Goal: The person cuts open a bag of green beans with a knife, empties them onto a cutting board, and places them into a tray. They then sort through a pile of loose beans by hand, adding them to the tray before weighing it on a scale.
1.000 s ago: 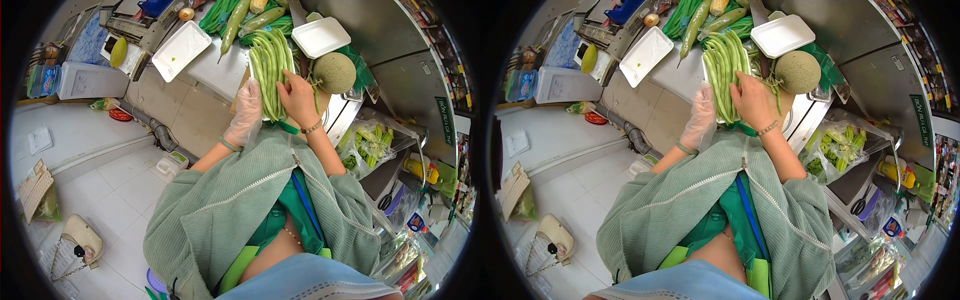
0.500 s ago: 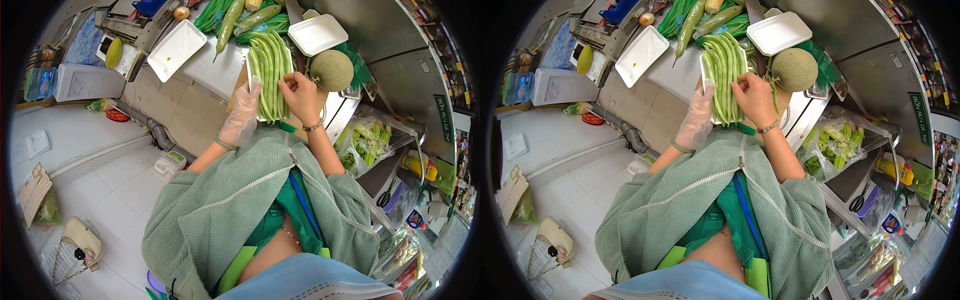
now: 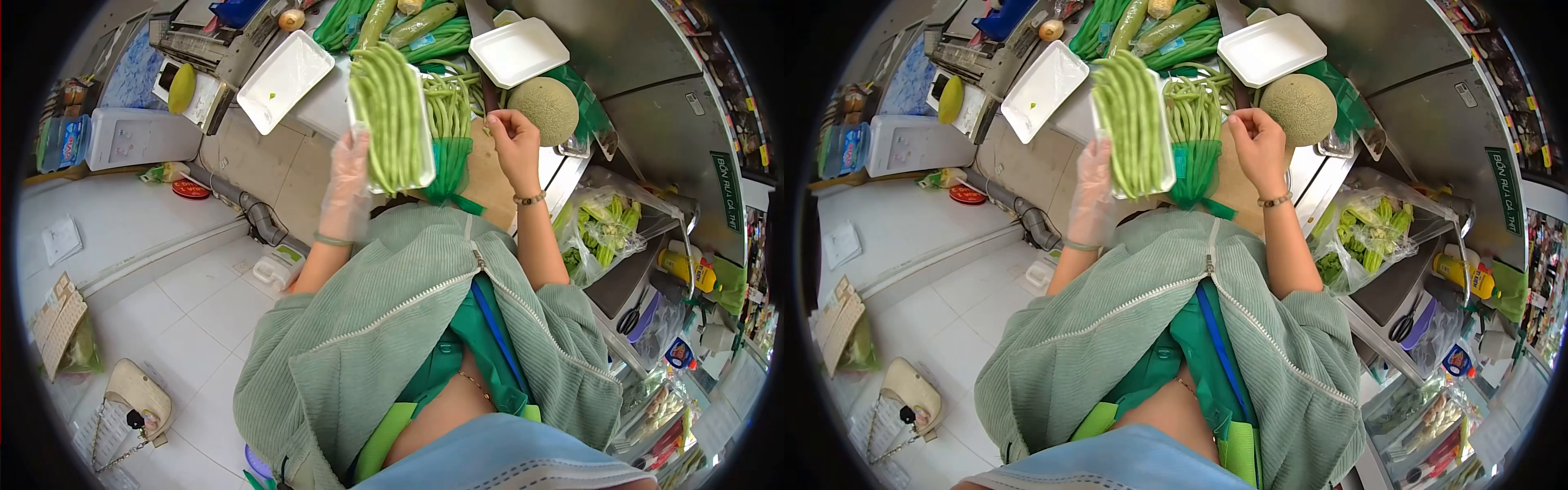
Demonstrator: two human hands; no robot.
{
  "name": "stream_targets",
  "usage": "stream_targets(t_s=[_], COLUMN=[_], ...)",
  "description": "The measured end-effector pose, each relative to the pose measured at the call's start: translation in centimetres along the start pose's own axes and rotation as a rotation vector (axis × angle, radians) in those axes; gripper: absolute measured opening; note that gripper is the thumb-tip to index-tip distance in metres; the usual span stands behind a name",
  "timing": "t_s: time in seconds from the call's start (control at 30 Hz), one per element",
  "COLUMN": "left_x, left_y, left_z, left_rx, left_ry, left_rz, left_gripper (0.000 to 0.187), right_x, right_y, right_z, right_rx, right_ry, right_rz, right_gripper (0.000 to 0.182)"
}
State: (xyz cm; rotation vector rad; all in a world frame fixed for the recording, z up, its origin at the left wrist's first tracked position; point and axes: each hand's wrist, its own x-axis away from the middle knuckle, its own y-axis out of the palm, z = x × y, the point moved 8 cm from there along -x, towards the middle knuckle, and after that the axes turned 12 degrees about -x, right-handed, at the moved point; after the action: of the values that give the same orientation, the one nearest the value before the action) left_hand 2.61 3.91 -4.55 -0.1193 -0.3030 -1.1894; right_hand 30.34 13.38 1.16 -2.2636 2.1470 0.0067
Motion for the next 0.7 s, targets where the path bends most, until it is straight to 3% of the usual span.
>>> stream_targets(t_s=[0.13, 0.27, 0.37, 0.47, 0.7], left_x=[-2.0, -2.5, -1.9, -1.4, 2.0], left_y=[-4.7, -5.4, -4.3, -2.8, 3.1], left_z=[-1.7, -4.8, -5.5, -5.9, -1.2], left_rx=[-0.1, -0.146, -0.238, -0.321, -0.313], left_ry=[0.052, -0.044, 0.005, 0.004, 0.05], left_rz=[0.066, 0.028, 0.024, 0.011, -0.132], left_gripper=[0.041, 0.043, 0.044, 0.046, 0.045], right_x=[-0.2, 0.1, 0.2, 0.2, 1.3], right_y=[0.9, 3.0, 3.0, 1.4, -1.7], right_z=[3.4, 5.0, 6.3, 7.1, 3.7], right_rx=[0.262, 0.475, 0.565, 0.449, 0.517], right_ry=[-0.063, 0.023, 0.133, 0.06, 0.122], right_rz=[-0.082, -0.151, -0.172, -0.111, -0.139], right_gripper=[0.021, 0.033, 0.039, 0.043, 0.043])
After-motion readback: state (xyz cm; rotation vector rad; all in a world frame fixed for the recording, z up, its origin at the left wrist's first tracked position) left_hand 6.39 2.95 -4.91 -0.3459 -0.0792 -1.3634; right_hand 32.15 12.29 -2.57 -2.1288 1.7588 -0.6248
